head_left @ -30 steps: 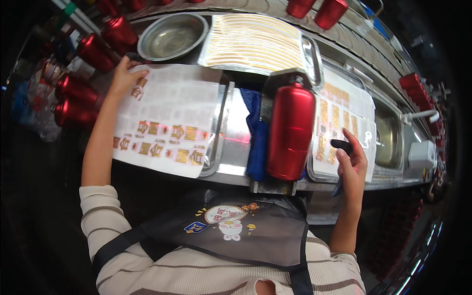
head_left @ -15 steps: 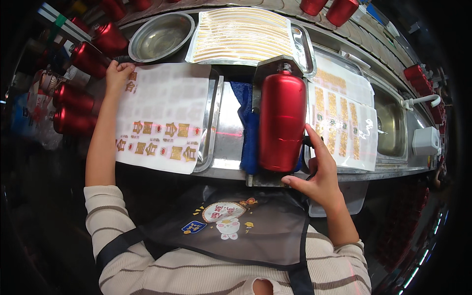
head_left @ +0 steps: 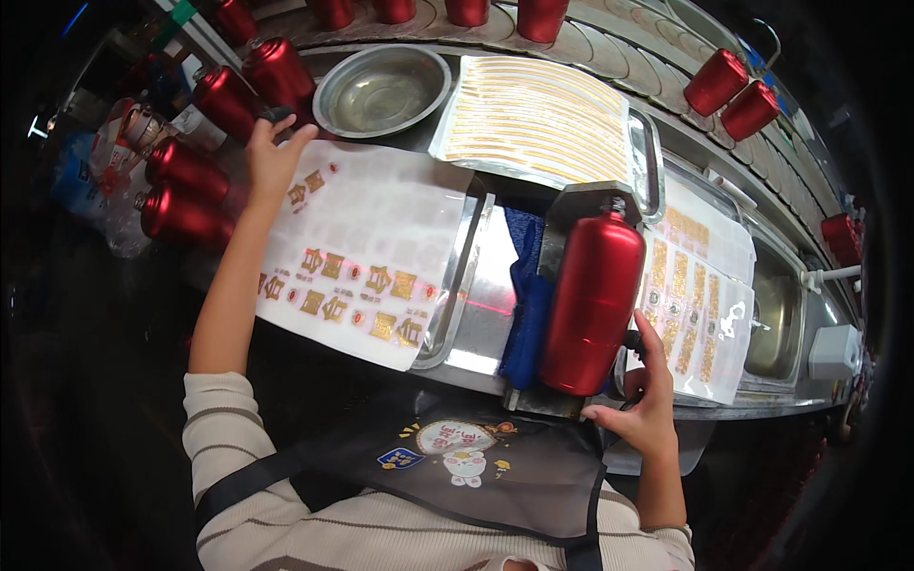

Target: The person applies gold stickers to red cylindrical containers. They peel each sticker from a sheet, align it on the container, and smooth it with their fingers. The person repeats this process for multiple containers, placing finished ones aside.

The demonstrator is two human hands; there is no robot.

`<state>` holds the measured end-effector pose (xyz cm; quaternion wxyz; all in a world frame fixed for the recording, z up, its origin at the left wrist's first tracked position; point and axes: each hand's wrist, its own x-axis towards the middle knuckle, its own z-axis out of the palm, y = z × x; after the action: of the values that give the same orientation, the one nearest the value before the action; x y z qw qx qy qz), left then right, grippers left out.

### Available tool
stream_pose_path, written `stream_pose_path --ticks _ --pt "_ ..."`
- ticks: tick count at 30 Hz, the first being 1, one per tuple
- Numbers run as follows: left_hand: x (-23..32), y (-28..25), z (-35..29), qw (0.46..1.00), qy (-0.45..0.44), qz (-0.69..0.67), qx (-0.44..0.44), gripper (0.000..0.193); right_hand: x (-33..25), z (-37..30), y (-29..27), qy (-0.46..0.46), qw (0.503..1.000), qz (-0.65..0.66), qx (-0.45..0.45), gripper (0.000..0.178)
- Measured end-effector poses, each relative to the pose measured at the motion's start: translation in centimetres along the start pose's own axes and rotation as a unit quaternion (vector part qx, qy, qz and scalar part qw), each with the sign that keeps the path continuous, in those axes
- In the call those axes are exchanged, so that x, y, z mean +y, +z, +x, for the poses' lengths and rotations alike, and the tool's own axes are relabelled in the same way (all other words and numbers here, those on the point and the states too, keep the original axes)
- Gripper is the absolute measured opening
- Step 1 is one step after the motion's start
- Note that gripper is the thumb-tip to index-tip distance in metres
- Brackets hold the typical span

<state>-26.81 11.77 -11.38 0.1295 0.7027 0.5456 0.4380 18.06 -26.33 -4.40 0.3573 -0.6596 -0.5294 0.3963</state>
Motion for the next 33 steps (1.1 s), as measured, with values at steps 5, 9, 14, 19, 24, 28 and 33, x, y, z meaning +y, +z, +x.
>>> stream_pose_path --ticks 5,9,14,19,24,28,33 --pt "12.3 4.3 -0.1 0.991 -0.051 -0.061 -0.111 0.032 0.3 0.5 -0.6 0.052 0.993 0.104 -0.007 0.113" --pt "17.8 7.8 -2.1 0.955 -0.105 0.078 -0.267 0.048 0.3 0.2 -0.6 0.052 0.993 0.103 -0.004 0.109" --pt "17.2 9.2 -3.3 0.93 -0.227 -0.007 -0.288 0.058 1.0 -0.1 -0.4 0.054 0.992 0.11 0.005 0.107" --pt "18.3 8.6 -4.3 0.887 -0.348 -0.142 -0.266 0.068 1.1 0.5 -0.9 0.055 0.993 0.101 -0.018 0.106" --pt "19.2 7.4 -5.1 0.886 -0.355 -0.197 -0.226 0.078 1.4 1.4 -1.6 0.034 0.993 0.112 0.0 0.106" --pt "21.8 6.7 -4.8 0.901 -0.319 -0.194 -0.223 0.061 1.2 2.3 -2.6 -0.013 0.994 0.099 0.053 0.096" --pt "27.3 9.1 -1.4 0.925 -0.14 -0.215 -0.28 0.072 -2.1 9.2 -4.0 -0.103 0.983 0.103 0.114 0.055"
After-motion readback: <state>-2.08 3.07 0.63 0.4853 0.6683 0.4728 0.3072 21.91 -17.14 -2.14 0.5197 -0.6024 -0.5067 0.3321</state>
